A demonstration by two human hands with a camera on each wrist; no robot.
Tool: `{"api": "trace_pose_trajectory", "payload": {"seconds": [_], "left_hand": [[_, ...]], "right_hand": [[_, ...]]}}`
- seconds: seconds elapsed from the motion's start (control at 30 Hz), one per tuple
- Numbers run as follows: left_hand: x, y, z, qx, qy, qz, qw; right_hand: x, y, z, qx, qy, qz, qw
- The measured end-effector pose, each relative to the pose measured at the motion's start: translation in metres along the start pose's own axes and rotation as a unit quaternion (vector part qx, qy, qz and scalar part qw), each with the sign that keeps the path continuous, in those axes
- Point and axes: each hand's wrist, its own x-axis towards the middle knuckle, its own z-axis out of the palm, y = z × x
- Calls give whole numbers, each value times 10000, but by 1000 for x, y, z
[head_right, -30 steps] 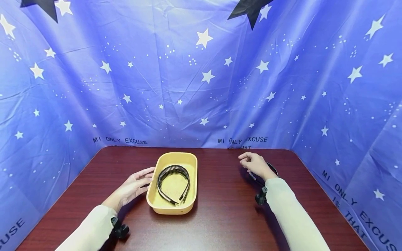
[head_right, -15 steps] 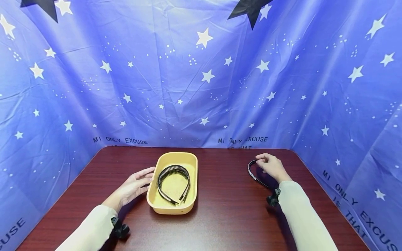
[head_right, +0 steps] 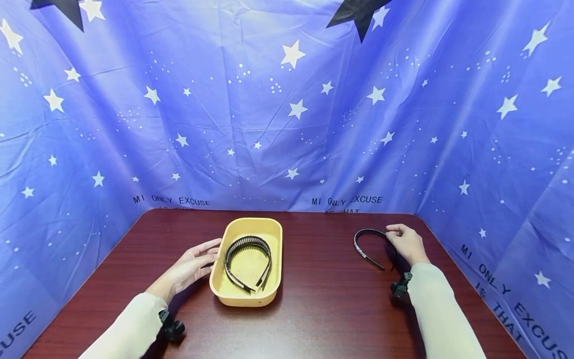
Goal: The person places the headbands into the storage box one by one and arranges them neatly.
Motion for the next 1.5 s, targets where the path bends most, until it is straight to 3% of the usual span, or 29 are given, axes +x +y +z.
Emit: {"api": "trace_pose_trajectory", "payload": {"seconds": [0.17,0.43,0.77,1.5], "left_hand": [[-1,0,0,-27,25,-5,10000],[-2,1,0,5,-14,27,10000],[-1,0,0,27,6,11,10000],[0,0,-1,-9,-133,73,9999]], "right_hand": [[-2,5,0,-256,-36,165,9995],[-4,10,8,23,-32,794,9968],[-8,13,14,92,-115,1165,9931],[-8,20,13,-91,-297,1094,9935]]}}
